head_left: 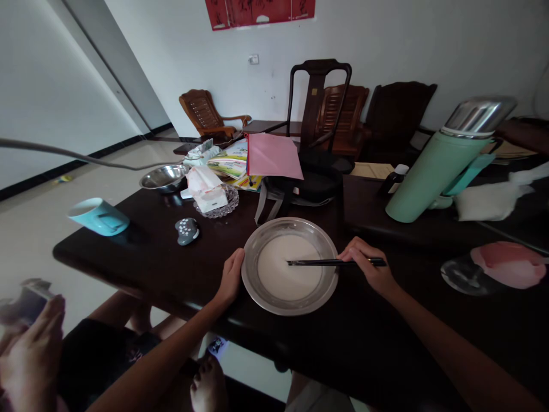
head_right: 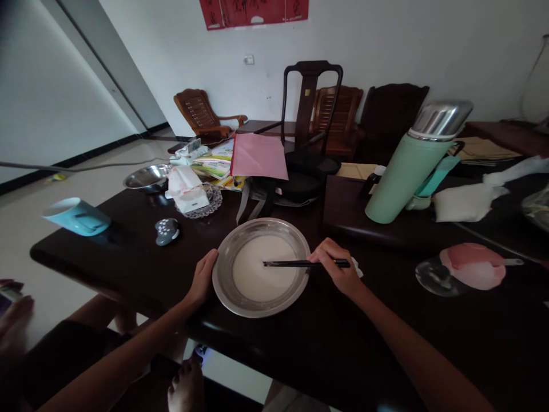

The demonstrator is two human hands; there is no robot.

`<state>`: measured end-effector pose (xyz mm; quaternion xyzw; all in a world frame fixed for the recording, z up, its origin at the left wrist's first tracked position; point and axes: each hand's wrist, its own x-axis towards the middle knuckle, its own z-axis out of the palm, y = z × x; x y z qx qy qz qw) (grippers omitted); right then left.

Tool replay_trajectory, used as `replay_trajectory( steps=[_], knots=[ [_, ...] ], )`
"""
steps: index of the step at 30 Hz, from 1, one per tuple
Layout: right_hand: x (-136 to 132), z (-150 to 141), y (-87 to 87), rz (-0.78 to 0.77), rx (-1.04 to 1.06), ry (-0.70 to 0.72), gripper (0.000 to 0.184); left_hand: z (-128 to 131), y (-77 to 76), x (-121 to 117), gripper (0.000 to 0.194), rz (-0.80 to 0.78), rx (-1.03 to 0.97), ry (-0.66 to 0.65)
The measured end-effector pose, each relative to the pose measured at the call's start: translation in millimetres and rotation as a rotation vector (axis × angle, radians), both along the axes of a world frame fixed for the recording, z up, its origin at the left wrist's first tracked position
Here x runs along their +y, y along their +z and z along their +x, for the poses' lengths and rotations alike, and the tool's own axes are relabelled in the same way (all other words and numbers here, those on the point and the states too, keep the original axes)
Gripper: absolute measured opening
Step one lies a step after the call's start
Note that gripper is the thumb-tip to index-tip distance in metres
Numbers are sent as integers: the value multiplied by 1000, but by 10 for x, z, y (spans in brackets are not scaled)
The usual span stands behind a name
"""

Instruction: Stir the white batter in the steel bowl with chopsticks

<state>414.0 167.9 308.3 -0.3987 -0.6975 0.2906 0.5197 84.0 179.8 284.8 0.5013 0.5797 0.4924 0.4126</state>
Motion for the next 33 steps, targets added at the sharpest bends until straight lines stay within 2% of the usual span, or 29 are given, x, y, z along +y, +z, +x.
replay_trajectory(
  steps=[4, 7, 10, 13, 17, 20, 23, 25, 28, 31, 33],
  knots=[
    [6, -7, 5, 11, -58, -20, 26, 6, 17, -2, 49, -1, 8, 3],
    [15, 24, 8, 6, 12, -69, 33, 13, 22, -3, 49, 0, 1, -4],
    [10, 20, 18, 1, 17, -24, 36, 15, 16, -3, 48, 6, -10, -2],
    [10, -3, 20, 8, -64, 4, 29, 14, 11, -2, 48, 5, -3, 6],
    [21, 30, 5, 11, -2, -63, 32, 17, 10, 1, 48, 6, -7, 1],
    [18, 41, -1, -15, 43, -21, 37, 17, 11, -1, 48, 3, -20, -2],
    [16, 17, -3, -15, -56, 25, 29, 15, 16, -4, 49, 0, -18, 2],
    [23, 17, -8, 9, -79, -9, 25, 14, 18, -5, 49, 0, -12, 7],
    [28, 47, -15, 13, 11, -71, 30, 12, 13, -4, 49, 4, -12, 4],
    [18, 41, -14, -9, 46, -12, 35, 7, 0, -2, 49, 12, -9, -1],
    [12, 11, -8, -11, -12, 57, 30, 2, -7, -2, 48, 17, -5, 0]
  ],
)
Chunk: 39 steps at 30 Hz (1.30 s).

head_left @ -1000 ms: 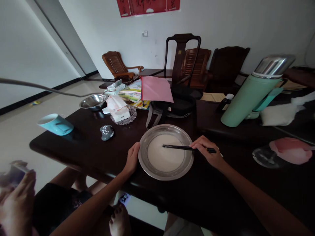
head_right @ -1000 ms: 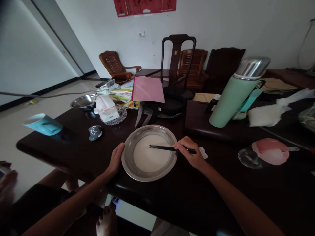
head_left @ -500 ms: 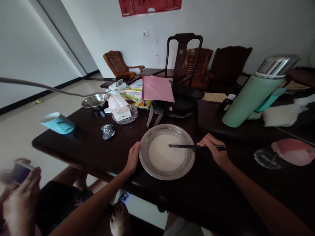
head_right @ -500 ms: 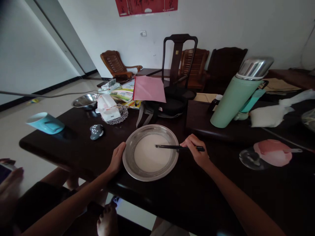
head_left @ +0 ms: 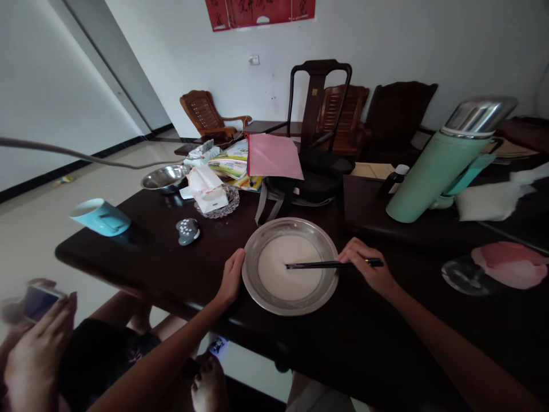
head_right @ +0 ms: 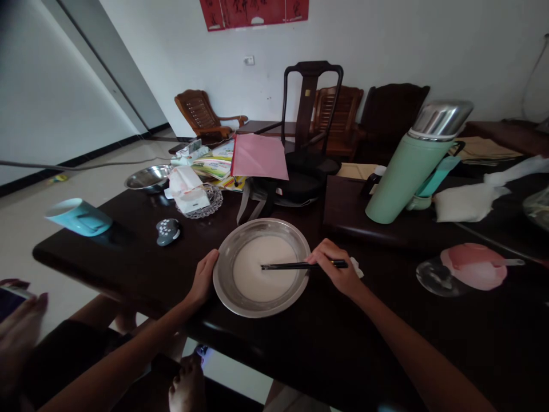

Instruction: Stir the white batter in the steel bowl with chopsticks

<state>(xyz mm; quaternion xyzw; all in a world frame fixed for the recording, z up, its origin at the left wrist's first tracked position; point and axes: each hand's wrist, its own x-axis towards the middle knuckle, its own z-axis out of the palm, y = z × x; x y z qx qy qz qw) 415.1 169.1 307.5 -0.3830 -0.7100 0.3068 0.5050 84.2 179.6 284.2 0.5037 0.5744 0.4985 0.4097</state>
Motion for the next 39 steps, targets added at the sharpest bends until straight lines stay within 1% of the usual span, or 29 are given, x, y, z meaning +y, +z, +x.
replay_trajectory(
  steps=[2, 4, 6, 7, 9, 10, 12, 13, 15, 16, 18, 19, 21, 24, 25, 27, 29, 30, 32, 35, 37, 39],
  knots=[
    [4, -17, 7, 10, -59, 9, 24, -3, -4, -1, 47, 2, -2, 4],
    [12, -1, 13, 11, -58, -50, 23, -4, -7, -3, 47, 0, -11, 4],
    [16, 30, 19, 5, 10, -99, 29, -3, -9, -3, 47, -4, -20, -4],
    [14, 41, 21, 2, 45, -99, 33, -2, -10, -2, 47, -6, -20, -8],
    [3, 35, 22, -5, 65, -48, 37, -2, -10, 0, 48, -10, -14, -11],
    [-3, 18, 19, -7, 42, -12, 36, -3, -9, 2, 49, -12, -10, -10],
    [-11, -20, 9, 11, -32, 43, 28, -4, -8, 3, 49, -13, -4, -4],
    [-11, -33, 2, 30, -59, 44, 23, -4, -6, 3, 49, -12, -3, -1],
    [-5, -29, -13, 72, -67, -18, 18, -4, -4, 2, 49, -8, -6, -1],
    [-1, -14, -20, 79, -44, -63, 19, -3, -3, 0, 49, -7, -11, -4],
    [2, 19, -27, 73, 45, -125, 28, -1, -4, -2, 48, -8, -25, -13],
    [0, 29, -27, 64, 86, -125, 32, -1, -7, -2, 49, -8, -29, -17],
    [-8, 20, -22, 39, 112, -68, 37, -5, -17, 2, 49, -8, -28, -14],
    [-15, -26, -13, 11, 15, 22, 29, -13, -31, 11, 49, -8, -25, -5],
    [-12, -32, -12, 9, -8, 18, 26, -13, -31, 12, 49, -8, -26, -4],
    [-2, -16, -15, 6, 4, -38, 24, -9, -21, 10, 48, -7, -28, -6],
    [7, 24, -20, -4, 88, -100, 30, 0, -3, 5, 49, -3, -28, -14],
    [9, 41, -21, -9, 135, -107, 34, 4, 6, 2, 49, -1, -28, -19],
    [5, 50, -21, -28, 168, -63, 39, 8, 14, -1, 49, 0, -26, -22],
    [-3, 11, -12, -53, 48, 39, 31, -2, -4, 3, 47, -3, -16, -14],
    [1, -3, -8, -35, -12, 23, 24, -13, -24, 5, 47, -3, -15, -15],
    [10, 17, -8, -19, 12, -46, 25, -18, -35, 6, 47, -1, -17, -18]
  ],
)
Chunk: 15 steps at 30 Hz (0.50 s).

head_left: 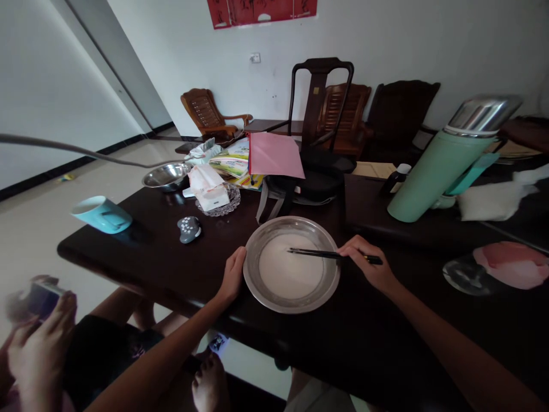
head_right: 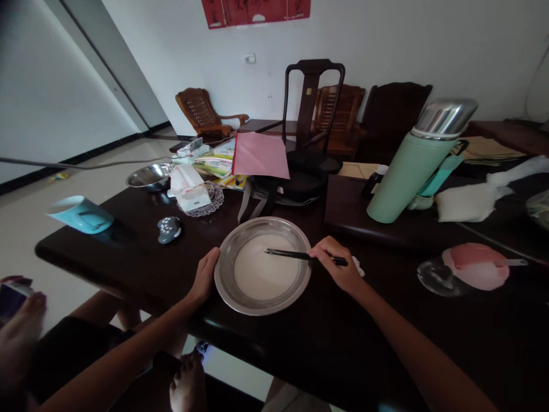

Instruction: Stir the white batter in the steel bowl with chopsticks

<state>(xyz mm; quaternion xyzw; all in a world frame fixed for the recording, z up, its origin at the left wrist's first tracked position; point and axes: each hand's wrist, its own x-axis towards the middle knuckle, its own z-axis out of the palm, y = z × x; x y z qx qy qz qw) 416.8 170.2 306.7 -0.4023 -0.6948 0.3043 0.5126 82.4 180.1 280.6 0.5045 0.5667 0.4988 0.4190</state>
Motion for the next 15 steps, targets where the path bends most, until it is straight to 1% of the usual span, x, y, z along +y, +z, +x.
replay_trajectory(
  steps=[2, 4, 6, 8, 10, 12, 13, 15],
  knots=[
    [6, 33, -1, 0, 73, -42, 33, 3, 2, -2, 47, -1, 0, -4],
    [3, 45, -1, -3, 112, -12, 37, 12, 12, -4, 48, -3, -1, -5],
    [-6, 24, 2, -3, 67, 54, 33, 20, 23, -5, 48, 0, -4, -3],
    [-12, -6, 6, 10, -10, 76, 26, 25, 35, -7, 48, 4, -9, 0],
    [-10, -15, 11, 24, -38, 29, 23, 29, 50, -11, 48, 0, -15, -1],
    [-5, 5, 15, 21, 4, -39, 27, 35, 72, -17, 48, -7, -10, -5],
    [-4, 18, 17, 14, 35, -52, 31, 39, 84, -20, 48, -8, -5, -3],
    [-7, 31, 19, -1, 70, -25, 36, 45, 102, -24, 48, -5, 6, 4]
  ],
)
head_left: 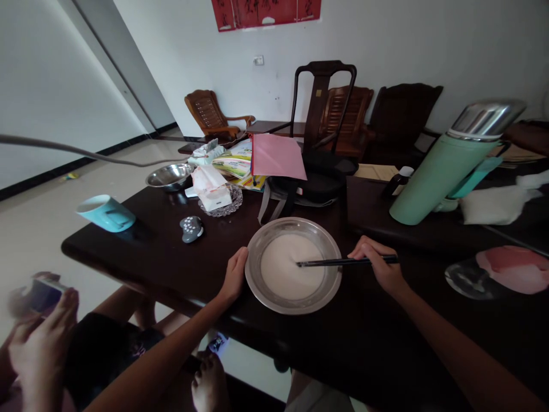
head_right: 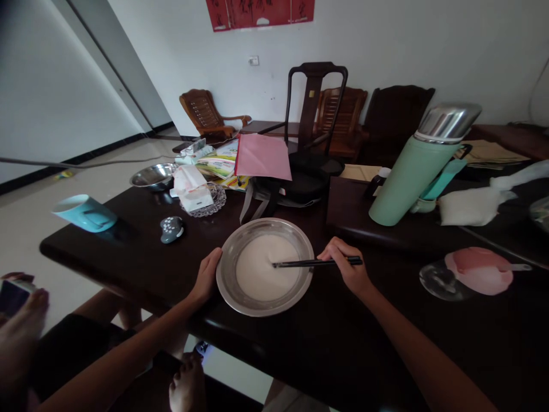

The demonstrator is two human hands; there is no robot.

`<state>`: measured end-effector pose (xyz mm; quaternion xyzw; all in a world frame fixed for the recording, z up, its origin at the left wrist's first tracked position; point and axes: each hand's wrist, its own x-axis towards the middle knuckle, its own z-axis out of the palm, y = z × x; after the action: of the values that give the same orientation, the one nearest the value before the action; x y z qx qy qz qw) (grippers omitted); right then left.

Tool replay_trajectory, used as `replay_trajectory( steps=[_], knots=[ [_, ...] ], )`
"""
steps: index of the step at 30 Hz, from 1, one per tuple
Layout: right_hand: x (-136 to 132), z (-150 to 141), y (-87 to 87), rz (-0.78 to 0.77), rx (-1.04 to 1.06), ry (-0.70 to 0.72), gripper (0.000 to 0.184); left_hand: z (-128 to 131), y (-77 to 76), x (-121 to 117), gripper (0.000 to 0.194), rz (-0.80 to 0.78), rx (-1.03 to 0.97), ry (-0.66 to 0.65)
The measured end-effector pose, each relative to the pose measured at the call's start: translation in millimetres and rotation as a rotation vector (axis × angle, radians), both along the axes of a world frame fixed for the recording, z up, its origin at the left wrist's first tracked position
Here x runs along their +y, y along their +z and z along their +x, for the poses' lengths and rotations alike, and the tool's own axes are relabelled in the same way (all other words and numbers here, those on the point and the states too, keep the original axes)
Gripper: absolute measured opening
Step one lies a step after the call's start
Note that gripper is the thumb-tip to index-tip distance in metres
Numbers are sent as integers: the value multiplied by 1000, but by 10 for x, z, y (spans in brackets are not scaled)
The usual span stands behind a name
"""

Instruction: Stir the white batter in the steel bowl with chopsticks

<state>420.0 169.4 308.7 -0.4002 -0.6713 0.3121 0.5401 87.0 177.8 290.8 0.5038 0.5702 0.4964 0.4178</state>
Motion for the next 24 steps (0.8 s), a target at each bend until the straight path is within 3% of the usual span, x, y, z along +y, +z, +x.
replay_trajectory(
  steps=[3, 6, 9, 11, 15, 20, 24],
  knots=[
    [-8, -22, 2, -3, -67, 88, 31, 4, 2, 0, 47, 7, 1, 7],
    [-5, -35, 9, 22, -107, 51, 25, 3, -12, 4, 48, 15, -3, 6],
    [-1, -12, 25, 15, -41, -7, 33, 3, -17, 4, 49, 20, -3, 7],
    [-6, -11, 34, 4, -12, 25, 37, 1, -15, 2, 49, 17, -3, 6],
    [-14, -54, 23, 22, -84, 86, 29, -7, -13, 2, 48, 3, 6, 10],
    [0, -9, -16, 20, -21, -31, 34, 1, -8, 4, 49, 10, 12, 12],
    [-1, -11, -22, -3, -43, 50, 35, 8, 3, -1, 49, -2, 15, 14]
  ],
)
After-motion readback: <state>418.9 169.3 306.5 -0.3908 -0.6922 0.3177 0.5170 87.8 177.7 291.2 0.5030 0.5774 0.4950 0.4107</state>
